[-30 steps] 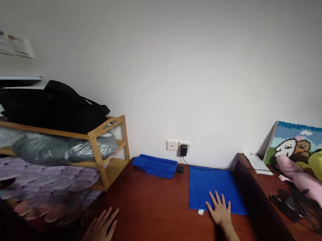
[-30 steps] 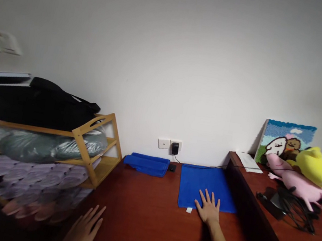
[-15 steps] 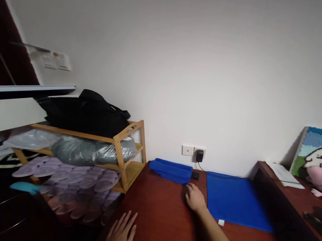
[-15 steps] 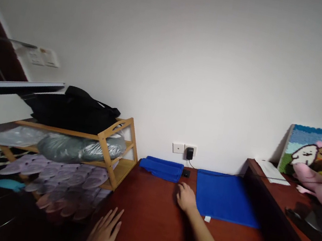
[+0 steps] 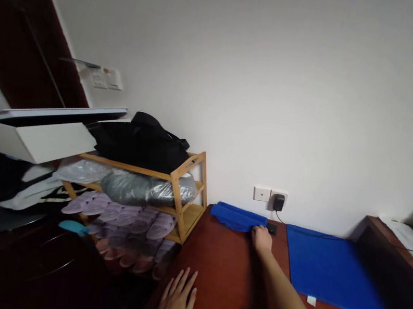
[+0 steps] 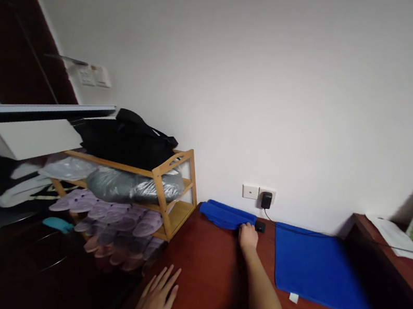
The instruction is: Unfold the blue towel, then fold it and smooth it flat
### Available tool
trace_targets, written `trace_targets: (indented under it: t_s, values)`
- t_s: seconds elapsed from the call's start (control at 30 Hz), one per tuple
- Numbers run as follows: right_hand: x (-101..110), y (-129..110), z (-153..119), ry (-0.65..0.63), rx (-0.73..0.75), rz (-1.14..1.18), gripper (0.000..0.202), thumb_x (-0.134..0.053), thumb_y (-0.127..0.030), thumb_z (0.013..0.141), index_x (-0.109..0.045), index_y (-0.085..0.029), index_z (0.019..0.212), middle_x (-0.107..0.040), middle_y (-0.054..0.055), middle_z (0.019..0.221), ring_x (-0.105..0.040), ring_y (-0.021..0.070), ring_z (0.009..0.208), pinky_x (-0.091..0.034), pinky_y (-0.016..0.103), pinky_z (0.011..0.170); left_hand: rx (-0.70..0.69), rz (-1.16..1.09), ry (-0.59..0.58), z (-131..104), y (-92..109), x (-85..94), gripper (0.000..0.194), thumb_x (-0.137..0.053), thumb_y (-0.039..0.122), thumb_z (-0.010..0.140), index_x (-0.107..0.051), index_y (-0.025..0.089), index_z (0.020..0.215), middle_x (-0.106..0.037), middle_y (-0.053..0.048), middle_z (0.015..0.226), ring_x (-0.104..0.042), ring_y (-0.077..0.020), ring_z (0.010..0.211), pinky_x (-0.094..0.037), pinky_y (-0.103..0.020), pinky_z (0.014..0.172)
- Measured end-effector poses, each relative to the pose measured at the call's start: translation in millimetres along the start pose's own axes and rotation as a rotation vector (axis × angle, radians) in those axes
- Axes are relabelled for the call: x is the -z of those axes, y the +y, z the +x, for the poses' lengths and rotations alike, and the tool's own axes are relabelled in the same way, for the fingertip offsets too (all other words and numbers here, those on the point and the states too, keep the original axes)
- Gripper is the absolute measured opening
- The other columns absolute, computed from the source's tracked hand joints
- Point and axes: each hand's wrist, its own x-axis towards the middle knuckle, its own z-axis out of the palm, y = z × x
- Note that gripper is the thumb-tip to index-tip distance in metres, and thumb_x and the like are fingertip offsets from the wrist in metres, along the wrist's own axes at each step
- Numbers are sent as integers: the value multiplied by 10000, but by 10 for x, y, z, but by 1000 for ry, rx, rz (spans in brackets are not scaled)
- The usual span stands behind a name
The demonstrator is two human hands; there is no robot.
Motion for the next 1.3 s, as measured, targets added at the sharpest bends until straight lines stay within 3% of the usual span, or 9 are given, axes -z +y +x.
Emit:
trace_targets:
  t_s: [0.2,0.43,0.63,0.77,0.83,0.93,1.0,1.07,1.3]
  values:
    - [554,-126,124,33,5,174,302,-544,-378,982,-748,-167,1053,-745,69,1014,-681,179,951,-502,287,856,17,-9,-1,-12,16,43,537,-346,412,1014,-446,311,1532,-391,-16,1627,-370,-267,1501,-317,-523,1235]
    - [1002,-342,-112,170,55,347,310,-646,-450,887,-709,-164,786,-691,16,666,-671,175,683,-546,318,731,29,10,15,-7,30,67,536,-373,342,990,-455,313,1519,-405,-5,1614,-393,-242,1489,-324,-505,1240]
    - [1717,-763,-84,433,209,480,461,-380,-483,980,-708,-174,1078,-741,121,1094,-690,236,1011,-534,348,881,19,34,32,-20,84,135,526,-367,324,994,-468,307,1511,-415,-17,1609,-406,-243,1481,-349,-502,1223]
    - [2246,-876,-290,463,367,459,381,-464,-504,956,-697,-227,1075,-749,71,1017,-686,217,947,-521,341,893,5,28,57,-13,102,166,519,-376,339,992,-498,297,1494,-456,-36,1588,-435,-251,1463,-357,-499,1211]
    - [2516,-865,-494,492,381,446,373,-470,-500,954,-695,-220,1057,-747,77,995,-684,219,915,-520,351,886,10,16,72,-8,110,169,517,-389,339,985,-512,298,1486,-465,-41,1583,-440,-258,1459,-356,-503,1208]
    - [3006,-811,-917,709,339,522,475,-412,-556,978,-671,-184,1120,-730,116,1080,-673,227,962,-532,360,867,3,-1,81,-3,118,167,517,-409,342,974,-534,281,1472,-481,-53,1572,-445,-265,1456,-343,-507,1212]
    - [3344,-733,-1300,838,332,567,506,-450,-610,962,-679,-180,1101,-729,115,1067,-670,225,957,-547,346,831,-1,-5,77,0,121,161,522,-411,347,971,-538,265,1471,-486,-62,1567,-444,-267,1456,-334,-506,1215]
    - [3600,-585,-1771,827,366,531,474,-522,-627,935,-700,-203,1051,-736,91,1038,-677,216,950,-557,328,830,1,-5,74,5,123,151,527,-402,347,972,-534,258,1474,-484,-67,1569,-440,-268,1459,-330,-504,1214]
    - [3629,205,-3388,529,344,325,346,-624,-573,888,-735,-244,897,-763,36,886,-723,191,770,-581,243,681,20,-167,105,16,184,312,528,-437,361,915,-630,211,1383,-558,-112,1511,-467,-296,1432,-310,-544,1207]
